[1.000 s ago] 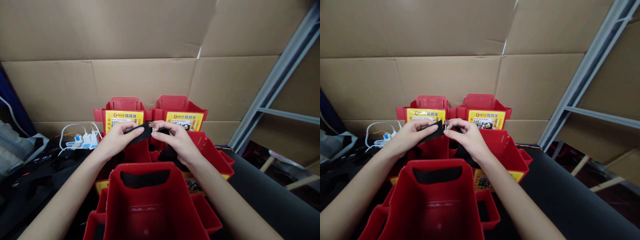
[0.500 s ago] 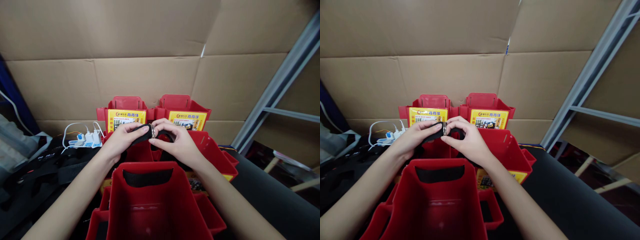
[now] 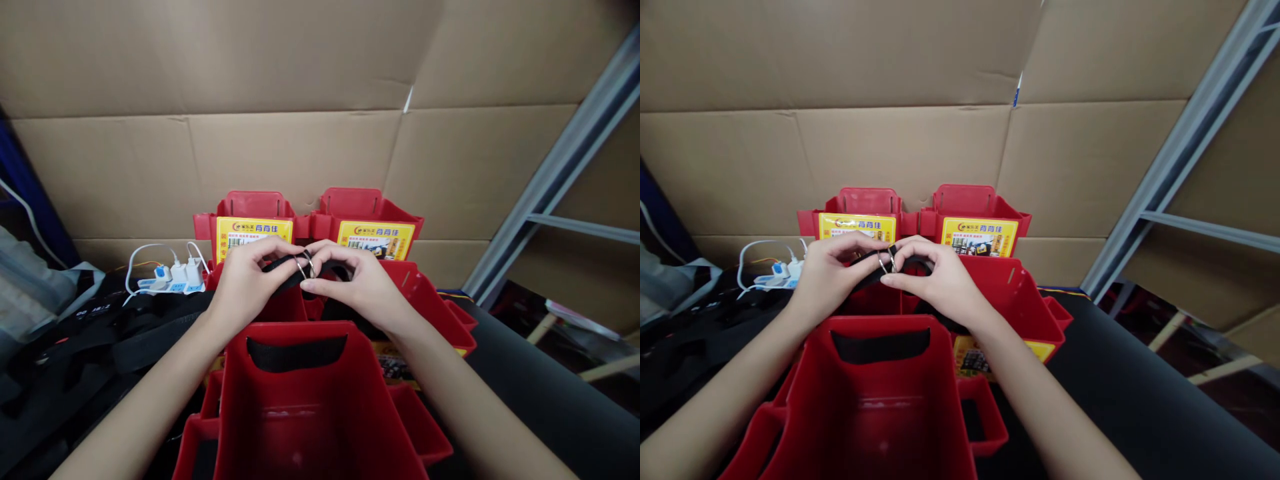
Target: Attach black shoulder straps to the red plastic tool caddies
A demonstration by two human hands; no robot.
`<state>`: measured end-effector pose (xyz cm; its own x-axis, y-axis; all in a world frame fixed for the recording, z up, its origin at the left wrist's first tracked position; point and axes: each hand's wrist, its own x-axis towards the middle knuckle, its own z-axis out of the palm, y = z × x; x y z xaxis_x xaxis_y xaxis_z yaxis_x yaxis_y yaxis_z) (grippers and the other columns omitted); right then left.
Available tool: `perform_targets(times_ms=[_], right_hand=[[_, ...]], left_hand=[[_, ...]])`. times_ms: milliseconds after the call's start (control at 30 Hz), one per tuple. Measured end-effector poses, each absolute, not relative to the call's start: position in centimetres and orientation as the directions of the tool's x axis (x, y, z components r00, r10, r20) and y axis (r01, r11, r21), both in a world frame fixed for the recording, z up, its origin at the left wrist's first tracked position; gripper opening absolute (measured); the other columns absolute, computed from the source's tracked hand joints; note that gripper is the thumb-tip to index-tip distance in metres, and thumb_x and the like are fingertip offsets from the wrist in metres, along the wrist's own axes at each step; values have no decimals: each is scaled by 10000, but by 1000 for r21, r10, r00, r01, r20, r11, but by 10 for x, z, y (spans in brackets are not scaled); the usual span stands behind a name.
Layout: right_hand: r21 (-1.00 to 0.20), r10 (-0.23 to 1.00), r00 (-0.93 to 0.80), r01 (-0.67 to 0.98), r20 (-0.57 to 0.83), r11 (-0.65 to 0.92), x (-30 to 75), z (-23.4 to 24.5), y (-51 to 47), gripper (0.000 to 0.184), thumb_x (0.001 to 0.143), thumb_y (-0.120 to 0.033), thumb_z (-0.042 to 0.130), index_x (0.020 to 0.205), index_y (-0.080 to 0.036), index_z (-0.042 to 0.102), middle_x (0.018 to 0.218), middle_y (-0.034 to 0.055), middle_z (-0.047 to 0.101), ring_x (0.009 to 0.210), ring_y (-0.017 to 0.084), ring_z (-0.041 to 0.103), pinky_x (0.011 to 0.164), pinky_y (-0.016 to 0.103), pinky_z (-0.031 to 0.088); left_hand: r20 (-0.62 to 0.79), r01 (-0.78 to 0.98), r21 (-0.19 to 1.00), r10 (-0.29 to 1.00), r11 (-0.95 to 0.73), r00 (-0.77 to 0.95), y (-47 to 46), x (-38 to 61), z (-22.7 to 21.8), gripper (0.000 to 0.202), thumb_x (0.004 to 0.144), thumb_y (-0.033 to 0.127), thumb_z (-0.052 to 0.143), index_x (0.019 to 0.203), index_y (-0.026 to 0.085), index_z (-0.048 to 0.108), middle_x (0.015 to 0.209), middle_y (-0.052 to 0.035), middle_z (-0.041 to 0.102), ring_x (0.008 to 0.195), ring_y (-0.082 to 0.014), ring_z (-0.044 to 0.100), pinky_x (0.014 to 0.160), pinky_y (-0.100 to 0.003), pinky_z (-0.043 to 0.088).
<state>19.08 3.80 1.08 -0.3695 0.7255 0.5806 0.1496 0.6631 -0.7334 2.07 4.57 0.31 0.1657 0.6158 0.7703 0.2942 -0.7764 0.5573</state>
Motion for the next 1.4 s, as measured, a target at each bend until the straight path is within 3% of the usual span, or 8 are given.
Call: perform_targets(times_ms=[233, 333, 433, 633, 733, 933, 1167, 1400], right_hand=[[-862, 837, -217, -49, 502, 504, 186, 7, 37, 179, 756, -285, 618, 826, -219, 467, 920, 7, 596, 875, 149, 590, 733, 294, 504], [-730, 742, -159, 138, 651, 670, 186, 6, 35, 194, 765, -215, 599, 895, -234, 456, 911, 2, 587, 882, 147, 580, 736, 279, 494], [-564, 671, -242, 387, 701, 729, 186, 7, 34, 38, 813, -226, 543, 831, -195, 558, 872, 17, 606, 842, 139, 572, 774, 276, 462], [-599, 709, -275, 389, 650, 700, 188, 9, 36, 99, 749, -265, 623, 727, -169, 616, 872, 35, 649, 828, 158, 594, 783, 304, 448], [-682, 747, -280, 304, 603, 665, 190, 9, 37, 73, 735, -234, 613, 704, -169, 626, 897, 41, 642, 862, 163, 588, 806, 317, 440], [-870, 872, -36, -97, 489, 484, 195, 12, 44, 59, 709, -210, 596, 661, -177, 605, 725, -20, 606, 695, 89, 556, 722, 227, 443], [-821, 926, 135, -430, 352, 375, 222, 28, 56, 114, 739, -200, 559, 629, -166, 553, 582, -34, 534, 532, 73, 533, 576, 216, 470], [-728, 876, 318, -490, 362, 478, 239, 41, 59, 187, 808, -158, 501, 632, -193, 554, 672, -30, 592, 563, 48, 546, 520, 165, 450]], left_hand=[[841, 477, 386, 514, -790, 171, 42, 20, 3, 71, 769, 202, 611, 700, 188, 603, 680, 28, 654, 579, -88, 543, 564, -196, 419], [863, 478, 300, 448, -826, 234, 44, 18, 3, 77, 778, 198, 609, 706, 183, 588, 693, 21, 654, 609, -91, 560, 592, -193, 429], [885, 495, 184, 363, -849, 293, 47, 14, 4, 80, 791, 181, 597, 713, 178, 578, 699, 9, 651, 641, -101, 579, 622, -200, 442], [862, 501, 25, 272, -865, 428, 50, 9, 3, 72, 809, 127, 556, 750, 158, 583, 737, -9, 643, 706, -116, 575, 667, -223, 449], [817, 517, 51, 333, -854, 471, 48, 8, 5, 59, 828, 156, 536, 790, 153, 581, 765, -12, 641, 723, -114, 577, 683, -222, 451], [746, 559, 42, 398, -828, 534, 51, 1, 10, 93, 842, 161, 501, 783, 169, 572, 808, -6, 664, 744, -116, 613, 706, -220, 452], [689, 545, 36, 416, -838, 594, 57, -4, 8, 109, 853, 160, 472, 794, 173, 563, 838, -15, 660, 784, -131, 617, 723, -228, 454], [684, 610, 39, 466, -792, 561, 60, -7, 8, 120, 837, 137, 451, 780, 175, 550, 841, -21, 658, 781, -140, 609, 676, -218, 442]])
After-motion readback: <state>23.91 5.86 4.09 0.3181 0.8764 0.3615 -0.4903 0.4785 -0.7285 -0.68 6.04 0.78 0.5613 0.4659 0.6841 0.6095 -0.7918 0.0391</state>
